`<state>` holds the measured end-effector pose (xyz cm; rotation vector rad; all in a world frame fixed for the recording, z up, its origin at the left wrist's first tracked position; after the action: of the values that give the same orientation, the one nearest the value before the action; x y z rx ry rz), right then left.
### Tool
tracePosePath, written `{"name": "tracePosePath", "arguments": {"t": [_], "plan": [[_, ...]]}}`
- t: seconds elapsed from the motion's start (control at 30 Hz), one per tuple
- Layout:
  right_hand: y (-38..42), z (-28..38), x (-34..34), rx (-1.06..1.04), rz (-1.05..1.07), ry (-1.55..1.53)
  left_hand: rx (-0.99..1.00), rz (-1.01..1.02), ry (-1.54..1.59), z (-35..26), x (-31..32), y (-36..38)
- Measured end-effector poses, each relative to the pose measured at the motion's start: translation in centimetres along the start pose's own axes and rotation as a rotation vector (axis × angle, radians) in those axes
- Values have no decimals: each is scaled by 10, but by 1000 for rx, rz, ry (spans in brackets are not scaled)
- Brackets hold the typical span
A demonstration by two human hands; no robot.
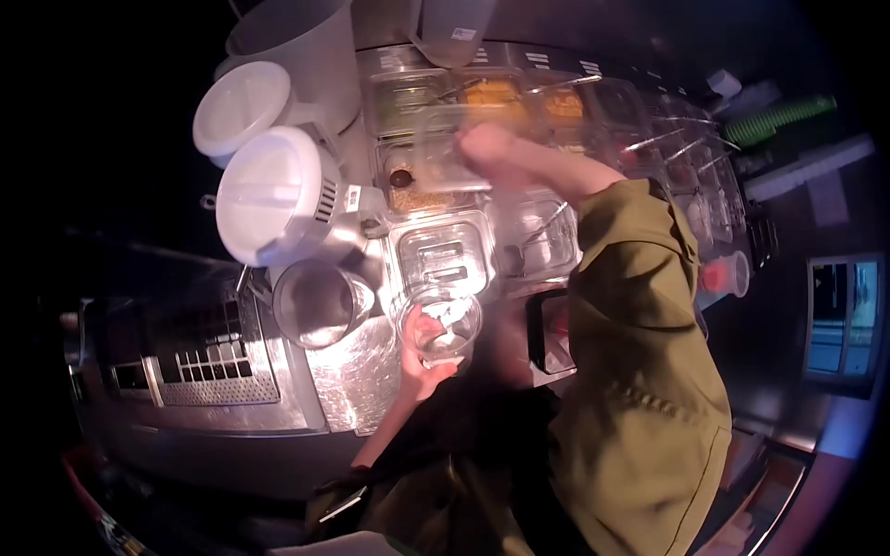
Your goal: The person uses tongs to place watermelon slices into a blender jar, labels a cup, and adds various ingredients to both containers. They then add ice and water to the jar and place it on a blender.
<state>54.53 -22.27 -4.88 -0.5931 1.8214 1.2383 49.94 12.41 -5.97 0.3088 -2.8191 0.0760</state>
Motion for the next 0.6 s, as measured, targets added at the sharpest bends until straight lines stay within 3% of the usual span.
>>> {"name": "tracePosePath", "arguments": {"t": [0.07,0.17,0.23,0.27,0.3,0.33,0.37,0.47,0.5,0.6], "plan": [[21,-39,3,-25,-29,2,-23,9,76,-11,2,-25],[25,-60,16,45,-439,2,-24,22,77,-4,-2,-54],[35,-4,-11,-338,-633,13,-4,-25,122,2,-6,-70],[29,24,-4,-400,-549,121,-4,-50,147,5,-7,-74],[22,48,1,-343,-445,-5,-14,-51,121,7,-7,-79],[5,58,20,-200,-359,-95,-20,-50,93,8,-7,-83],[-14,58,41,-2,-92,-199,-3,-72,148,10,-5,-86],[-24,51,33,73,-38,-215,-24,-126,187,3,-11,-92],[-11,53,10,-56,-127,-100,-44,-144,182,2,-12,-90],[-17,55,19,-103,-230,80,-84,-213,129,16,-19,-91]]}}
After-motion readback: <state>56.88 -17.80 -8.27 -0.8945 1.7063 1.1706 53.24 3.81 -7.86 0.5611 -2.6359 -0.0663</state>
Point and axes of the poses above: each hand's wrist, its own y-axis away from the middle knuckle, its own x-axis out of the palm, z = x × y, the point moved 7 cm from there along -y, towards the middle knuckle, and after that the axes turned 11 degrees about z, right-handed, at the moved point
